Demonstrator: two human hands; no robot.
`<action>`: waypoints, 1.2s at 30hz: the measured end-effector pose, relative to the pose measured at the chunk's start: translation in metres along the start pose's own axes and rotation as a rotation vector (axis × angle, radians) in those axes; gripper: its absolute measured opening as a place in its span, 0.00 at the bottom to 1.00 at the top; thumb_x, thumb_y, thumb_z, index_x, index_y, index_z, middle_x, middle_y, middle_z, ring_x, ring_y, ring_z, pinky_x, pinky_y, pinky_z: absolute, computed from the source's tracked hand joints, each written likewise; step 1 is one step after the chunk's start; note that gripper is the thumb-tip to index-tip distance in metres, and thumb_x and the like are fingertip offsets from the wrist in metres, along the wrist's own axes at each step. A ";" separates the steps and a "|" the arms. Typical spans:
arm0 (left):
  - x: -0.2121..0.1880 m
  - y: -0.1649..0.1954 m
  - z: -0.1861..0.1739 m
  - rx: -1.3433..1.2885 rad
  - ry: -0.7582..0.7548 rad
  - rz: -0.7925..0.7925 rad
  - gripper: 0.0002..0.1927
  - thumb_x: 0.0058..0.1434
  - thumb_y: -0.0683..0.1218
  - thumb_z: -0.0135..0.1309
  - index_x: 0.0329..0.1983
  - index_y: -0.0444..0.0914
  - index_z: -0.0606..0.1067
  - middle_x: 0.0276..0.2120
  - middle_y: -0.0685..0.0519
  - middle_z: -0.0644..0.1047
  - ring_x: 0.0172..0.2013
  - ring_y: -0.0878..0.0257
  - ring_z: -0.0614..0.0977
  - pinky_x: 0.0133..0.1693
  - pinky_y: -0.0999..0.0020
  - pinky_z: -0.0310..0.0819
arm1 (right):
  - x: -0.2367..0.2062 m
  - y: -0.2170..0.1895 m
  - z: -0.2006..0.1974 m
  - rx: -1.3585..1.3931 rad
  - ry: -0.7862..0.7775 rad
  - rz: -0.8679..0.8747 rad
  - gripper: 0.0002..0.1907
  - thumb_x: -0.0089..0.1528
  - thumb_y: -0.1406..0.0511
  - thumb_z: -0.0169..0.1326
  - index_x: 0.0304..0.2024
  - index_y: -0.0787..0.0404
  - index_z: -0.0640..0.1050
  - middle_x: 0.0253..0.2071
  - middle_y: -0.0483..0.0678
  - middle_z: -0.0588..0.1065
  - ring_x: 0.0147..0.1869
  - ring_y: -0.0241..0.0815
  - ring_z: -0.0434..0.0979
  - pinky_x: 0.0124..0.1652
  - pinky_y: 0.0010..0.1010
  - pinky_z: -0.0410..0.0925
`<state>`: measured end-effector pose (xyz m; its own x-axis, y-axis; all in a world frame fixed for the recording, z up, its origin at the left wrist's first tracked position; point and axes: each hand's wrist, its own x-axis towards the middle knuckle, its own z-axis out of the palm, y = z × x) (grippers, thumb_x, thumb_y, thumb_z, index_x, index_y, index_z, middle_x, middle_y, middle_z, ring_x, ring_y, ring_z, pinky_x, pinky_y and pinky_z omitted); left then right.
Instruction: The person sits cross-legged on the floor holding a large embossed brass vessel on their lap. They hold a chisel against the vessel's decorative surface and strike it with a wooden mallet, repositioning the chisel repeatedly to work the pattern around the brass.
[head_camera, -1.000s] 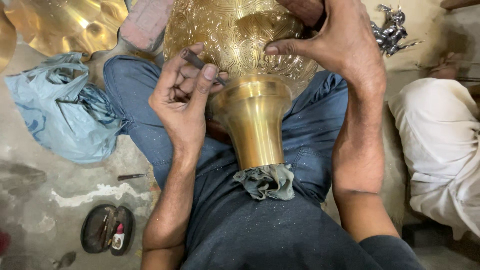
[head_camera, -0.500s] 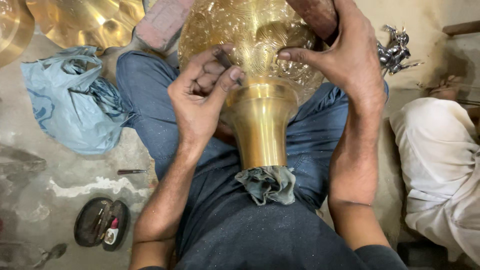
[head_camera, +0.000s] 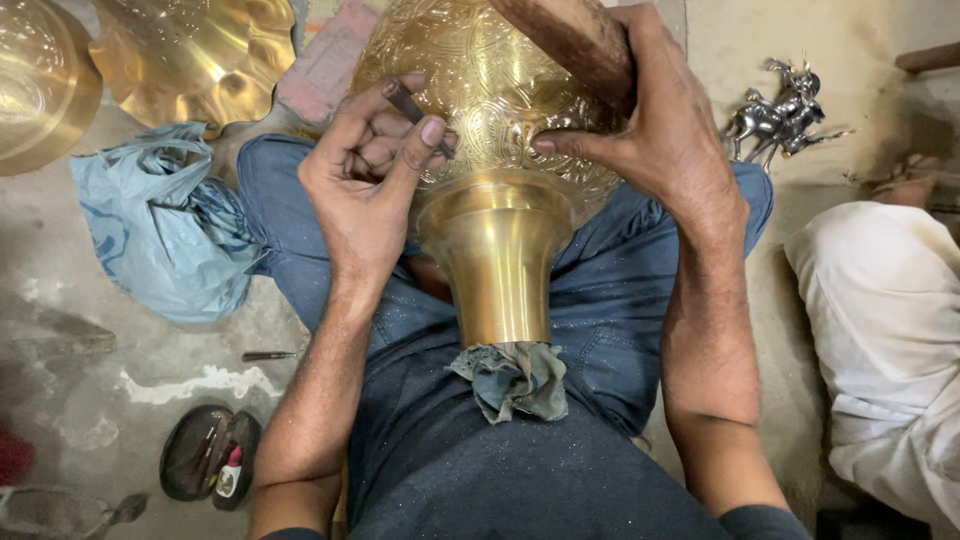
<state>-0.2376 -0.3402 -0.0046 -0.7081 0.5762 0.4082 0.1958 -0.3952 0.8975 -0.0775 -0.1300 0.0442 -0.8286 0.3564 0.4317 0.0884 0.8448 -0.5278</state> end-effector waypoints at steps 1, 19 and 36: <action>0.001 0.001 0.003 -0.012 0.001 -0.008 0.16 0.74 0.35 0.60 0.63 0.28 0.73 0.39 0.51 0.82 0.40 0.68 0.86 0.43 0.76 0.84 | -0.002 0.002 0.000 0.015 -0.005 0.011 0.46 0.57 0.55 0.80 0.65 0.64 0.66 0.60 0.60 0.75 0.65 0.57 0.76 0.61 0.43 0.70; 0.077 0.001 0.004 0.154 -0.489 0.122 0.17 0.76 0.39 0.62 0.65 0.32 0.73 0.37 0.51 0.83 0.40 0.69 0.87 0.45 0.74 0.88 | -0.017 -0.003 -0.023 -0.424 0.041 0.084 0.26 0.57 0.70 0.68 0.58 0.61 0.77 0.45 0.58 0.78 0.49 0.61 0.78 0.46 0.48 0.68; 0.083 0.007 0.001 0.344 -0.621 0.276 0.17 0.76 0.40 0.65 0.63 0.33 0.76 0.36 0.53 0.84 0.38 0.72 0.85 0.38 0.79 0.77 | 0.004 0.031 -0.036 -0.317 0.270 -0.176 0.14 0.59 0.73 0.66 0.45 0.68 0.76 0.39 0.57 0.77 0.41 0.57 0.80 0.40 0.40 0.70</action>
<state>-0.2947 -0.2945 0.0357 -0.1109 0.8258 0.5530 0.5826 -0.3968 0.7093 -0.0576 -0.0883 0.0561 -0.6757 0.2525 0.6925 0.1590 0.9673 -0.1975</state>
